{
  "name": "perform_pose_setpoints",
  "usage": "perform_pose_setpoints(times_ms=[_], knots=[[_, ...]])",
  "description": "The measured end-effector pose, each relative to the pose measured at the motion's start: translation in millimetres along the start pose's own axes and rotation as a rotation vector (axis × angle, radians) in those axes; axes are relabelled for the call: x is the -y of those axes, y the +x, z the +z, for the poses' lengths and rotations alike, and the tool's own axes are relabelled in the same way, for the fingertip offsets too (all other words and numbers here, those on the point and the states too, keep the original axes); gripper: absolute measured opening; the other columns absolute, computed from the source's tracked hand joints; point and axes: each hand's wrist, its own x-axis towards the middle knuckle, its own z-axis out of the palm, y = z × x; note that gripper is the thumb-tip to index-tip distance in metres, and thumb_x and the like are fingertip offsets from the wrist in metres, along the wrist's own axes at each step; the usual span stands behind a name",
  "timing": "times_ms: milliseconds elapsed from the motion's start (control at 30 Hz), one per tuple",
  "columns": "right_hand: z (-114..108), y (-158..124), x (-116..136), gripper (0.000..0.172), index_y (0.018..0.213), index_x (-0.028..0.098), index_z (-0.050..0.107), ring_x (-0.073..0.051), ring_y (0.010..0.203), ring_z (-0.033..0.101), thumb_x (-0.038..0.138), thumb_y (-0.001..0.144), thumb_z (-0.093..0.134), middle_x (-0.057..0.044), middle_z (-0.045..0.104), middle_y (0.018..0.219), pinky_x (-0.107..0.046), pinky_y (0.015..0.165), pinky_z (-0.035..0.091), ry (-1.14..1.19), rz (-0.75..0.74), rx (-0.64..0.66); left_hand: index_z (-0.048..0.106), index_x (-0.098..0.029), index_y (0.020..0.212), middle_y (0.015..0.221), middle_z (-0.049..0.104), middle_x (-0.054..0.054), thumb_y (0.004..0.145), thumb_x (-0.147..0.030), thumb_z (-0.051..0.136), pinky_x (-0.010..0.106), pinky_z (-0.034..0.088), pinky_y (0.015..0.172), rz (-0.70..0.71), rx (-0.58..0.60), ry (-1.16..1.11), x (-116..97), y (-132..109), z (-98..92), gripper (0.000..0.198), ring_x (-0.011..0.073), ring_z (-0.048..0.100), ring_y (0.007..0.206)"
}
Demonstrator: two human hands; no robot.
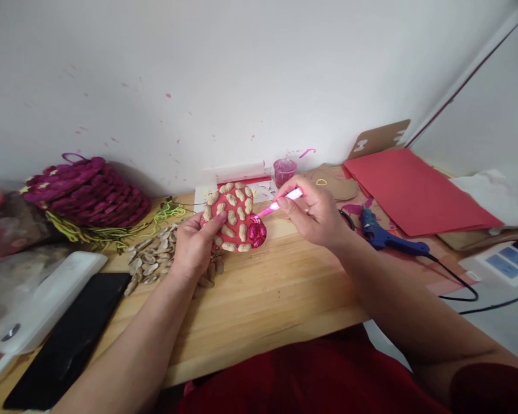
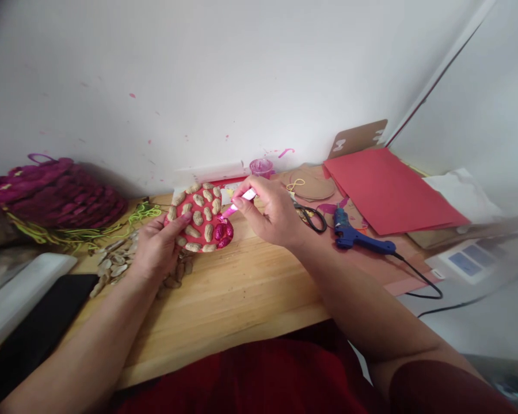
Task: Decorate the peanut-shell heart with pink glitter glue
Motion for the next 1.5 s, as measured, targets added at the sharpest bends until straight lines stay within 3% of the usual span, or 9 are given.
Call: perform_pose_setpoints(times_ms=[333, 567, 1033, 1167, 1500], knots=[[-2, 0, 1, 0.015, 0.092, 0.023, 0.062, -0.016, 0.076, 0.061, 0.033, 0.103, 0.061, 0.001, 0.065, 0.079, -0.034, 0.076, 0.046, -0.015, -0.034, 0.011, 0.080, -0.015, 0.087, 0.077, 0.082, 0.007, 0.069, -0.045, 0.096, 0.030, 0.062, 0.059, -0.007, -0.009, 0.002, 3, 1, -1.9, 0.039, 0.0242, 0.077, 0.065], [-5, -1, -7, 0.017, 0.094, 0.024, 0.062, -0.017, 0.079, 0.061, 0.038, 0.104, 0.062, 0.001, 0.064, 0.082, -0.034, 0.074, 0.045, 0.087, 0.071, 0.001, 0.080, -0.016, 0.088, 0.078, 0.082, 0.009, 0.069, -0.046, 0.094, 0.035, 0.066, 0.064, 0.006, -0.014, -0.026, 1, 0, 0.3, 0.038, 0.0293, 0.081, 0.074], [-4, -2, -15, 0.014, 0.095, 0.023, 0.063, -0.013, 0.074, 0.054, 0.033, 0.105, 0.061, 0.003, 0.060, 0.081, -0.032, 0.071, 0.041, 0.165, 0.120, -0.079, 0.080, -0.016, 0.086, 0.078, 0.082, 0.007, 0.071, -0.042, 0.095, 0.034, 0.066, 0.065, 0.038, 0.020, -0.044, 1, 0, -1.7, 0.034, 0.0257, 0.079, 0.069], [-5, -1, -11, 0.014, 0.095, 0.023, 0.063, -0.013, 0.075, 0.056, 0.033, 0.105, 0.061, 0.003, 0.061, 0.081, -0.032, 0.073, 0.042, 0.158, 0.106, -0.014, 0.081, -0.016, 0.086, 0.078, 0.082, 0.007, 0.072, -0.043, 0.095, 0.033, 0.065, 0.063, 0.041, 0.015, -0.031, 3, 1, -2.9, 0.033, 0.0247, 0.079, 0.068], [-5, -1, -8, 0.017, 0.094, 0.022, 0.063, -0.014, 0.075, 0.055, 0.036, 0.103, 0.064, 0.002, 0.061, 0.079, -0.032, 0.073, 0.042, 0.119, 0.085, -0.019, 0.082, -0.017, 0.091, 0.083, 0.083, 0.007, 0.074, -0.044, 0.094, 0.036, 0.066, 0.069, 0.040, 0.043, -0.019, 2, -1, -1.6, 0.035, 0.0264, 0.080, 0.072]])
